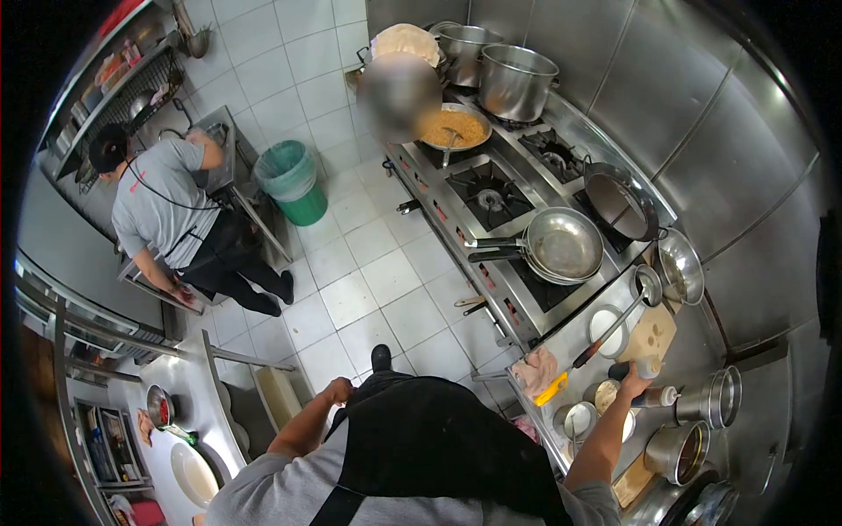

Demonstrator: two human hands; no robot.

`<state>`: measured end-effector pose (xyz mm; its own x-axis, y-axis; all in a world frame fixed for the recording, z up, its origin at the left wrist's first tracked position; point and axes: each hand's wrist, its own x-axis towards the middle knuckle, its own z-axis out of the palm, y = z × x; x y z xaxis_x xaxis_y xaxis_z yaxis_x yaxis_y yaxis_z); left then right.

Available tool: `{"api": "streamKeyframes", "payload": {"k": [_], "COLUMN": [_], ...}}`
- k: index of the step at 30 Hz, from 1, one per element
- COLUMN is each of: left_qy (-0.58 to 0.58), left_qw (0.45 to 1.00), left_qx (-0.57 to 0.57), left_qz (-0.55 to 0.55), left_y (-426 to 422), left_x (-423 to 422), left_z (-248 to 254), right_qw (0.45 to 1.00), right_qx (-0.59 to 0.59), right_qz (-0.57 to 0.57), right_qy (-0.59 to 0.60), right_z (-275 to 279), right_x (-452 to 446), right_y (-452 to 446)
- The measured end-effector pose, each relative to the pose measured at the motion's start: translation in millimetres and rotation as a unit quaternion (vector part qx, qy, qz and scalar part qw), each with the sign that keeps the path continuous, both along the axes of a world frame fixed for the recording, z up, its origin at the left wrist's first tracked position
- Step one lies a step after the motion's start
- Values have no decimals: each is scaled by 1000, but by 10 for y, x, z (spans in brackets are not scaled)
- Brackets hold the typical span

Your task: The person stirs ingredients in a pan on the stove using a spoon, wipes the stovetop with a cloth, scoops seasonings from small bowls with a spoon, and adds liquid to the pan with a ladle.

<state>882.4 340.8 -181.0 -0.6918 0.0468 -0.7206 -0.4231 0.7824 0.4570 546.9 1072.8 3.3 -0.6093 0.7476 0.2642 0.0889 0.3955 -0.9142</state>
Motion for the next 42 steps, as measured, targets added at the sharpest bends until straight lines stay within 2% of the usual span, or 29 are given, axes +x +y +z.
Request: {"api": "streamKeyframes", "payload": {"k": [1,2,4,5,7,8,10,11,14,16,17,18,19,20,21,22,24,26,28,29,31,32,35,38,42], "left_qy": [-25,-24,-38,-38,31,31,101,101,53,-5,-44,-19,-47,-46,-34,-21,-32,-43,-37,-37,-84,-78,-98,-105,-96], "left_qw": [999,999,990,990,999,999,980,980,988,997,995,997,992,989,993,997,992,985,994,993,982,983,974,977,973], "left_qx": [-2,-2,-9,-10,9,9,-13,-13,-38,-63,-42,-22,-30,-35,-22,-9,-6,0,5,5,4,2,7,-19,-16], "left_qz": [47,46,139,137,-10,-12,-172,-173,-137,-53,74,65,117,133,107,77,125,167,107,110,169,165,206,185,207], "left_y": [38,73,147,106,-20,-70,-114,-123,-61,110,157,122,171,151,121,102,131,136,137,139,281,247,216,240,230], "left_x": [-21,-37,-88,-75,-27,-20,-32,-37,-99,-194,-186,-143,-177,-149,-144,-131,-126,-107,-109,-106,-193,-150,-150,-202,-207], "left_z": [106,208,455,333,12,-87,-169,-215,-55,532,577,494,581,536,416,330,313,264,228,213,713,549,344,467,465], "right_qw": [1000,1000,999,998,1000,1000,1000,1000,998,998,998,997,996,991,995,997,997,997,998,998,998,993,997,996,995], "right_qx": [3,7,16,24,11,-3,-7,-10,39,55,53,59,79,104,50,64,43,40,36,31,48,68,50,49,44], "right_qz": [2,5,-10,-24,-6,13,12,12,-7,10,35,56,39,70,79,42,47,36,23,17,19,18,25,3,-11], "right_qy": [-5,-10,-28,-48,-29,-11,-14,-17,-42,-19,5,-5,6,55,32,-19,-41,-46,-51,-46,-35,-90,-60,-79,-93], "right_z": [-13,-26,-28,-32,-27,-30,6,26,27,59,55,106,-56,-293,-190,-153,91,101,45,-24,-3,79,238,-117,-289], "right_x": [-8,-13,-8,-6,6,11,30,41,45,74,68,77,9,-90,-60,-50,48,30,26,2,-1,26,102,-44,-113], "right_y": [17,37,48,55,53,55,20,6,35,28,9,7,113,321,233,218,17,-1,30,83,85,47,-132,188,349]}}
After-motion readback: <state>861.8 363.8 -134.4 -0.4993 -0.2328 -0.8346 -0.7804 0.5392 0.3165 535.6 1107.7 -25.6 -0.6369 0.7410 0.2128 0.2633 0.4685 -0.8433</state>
